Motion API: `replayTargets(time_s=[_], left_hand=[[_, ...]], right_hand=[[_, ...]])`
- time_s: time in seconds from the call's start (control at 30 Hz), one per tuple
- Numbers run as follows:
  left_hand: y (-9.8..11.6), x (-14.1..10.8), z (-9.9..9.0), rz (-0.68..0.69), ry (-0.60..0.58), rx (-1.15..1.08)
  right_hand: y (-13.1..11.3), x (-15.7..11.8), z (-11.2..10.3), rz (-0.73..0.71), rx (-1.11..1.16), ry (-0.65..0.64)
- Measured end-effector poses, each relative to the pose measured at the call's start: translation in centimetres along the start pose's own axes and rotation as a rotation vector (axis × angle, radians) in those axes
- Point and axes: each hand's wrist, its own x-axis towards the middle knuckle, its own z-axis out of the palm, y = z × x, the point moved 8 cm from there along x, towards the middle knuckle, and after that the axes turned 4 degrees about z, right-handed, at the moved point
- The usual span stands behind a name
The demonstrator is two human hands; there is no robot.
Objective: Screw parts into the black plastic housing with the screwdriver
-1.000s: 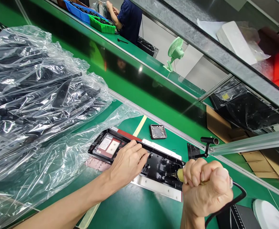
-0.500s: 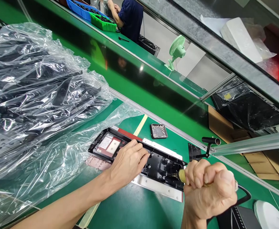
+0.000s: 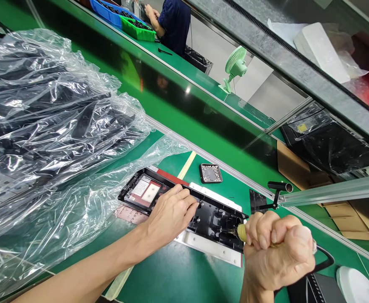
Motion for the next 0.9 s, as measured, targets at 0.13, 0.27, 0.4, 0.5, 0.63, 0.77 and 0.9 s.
replayTargets(time_s=[0.13, 0.27, 0.4, 0.5, 0.63, 0.77, 0.9], left_hand=[[0.13, 0.01, -0.14, 0.017, 0.019, 0.005], [0.13, -0.01, -0.18, 0.028, 0.026, 0.008], [-0.15, -0.07, 0.11, 0.009, 0.013, 0.008], [-0.2, -0.05, 0.25, 0.009, 0.012, 0.002], [-0.17, 0.03, 0.23, 0.007, 0.011, 0.001], [-0.28, 0.06, 0.34, -0.012, -0.006, -0.002], [-0.32, 0.03, 0.39, -0.016, -0.01, 0.001]], right_hand=[[0.22, 0.03, -0.03, 0.024, 0.002, 0.0], [0.44, -0.03, -0.08, 0.047, 0.008, 0.013], [0.44, -0.07, -0.21, 0.055, 0.009, 0.04], [0.33, -0.06, -0.18, 0.054, -0.001, 0.05], [0.57, -0.06, -0.33, 0.083, -0.006, 0.07], [0.64, -0.04, -0.44, 0.078, -0.01, 0.068], [0.53, -0.04, -0.32, 0.065, -0.002, 0.054]])
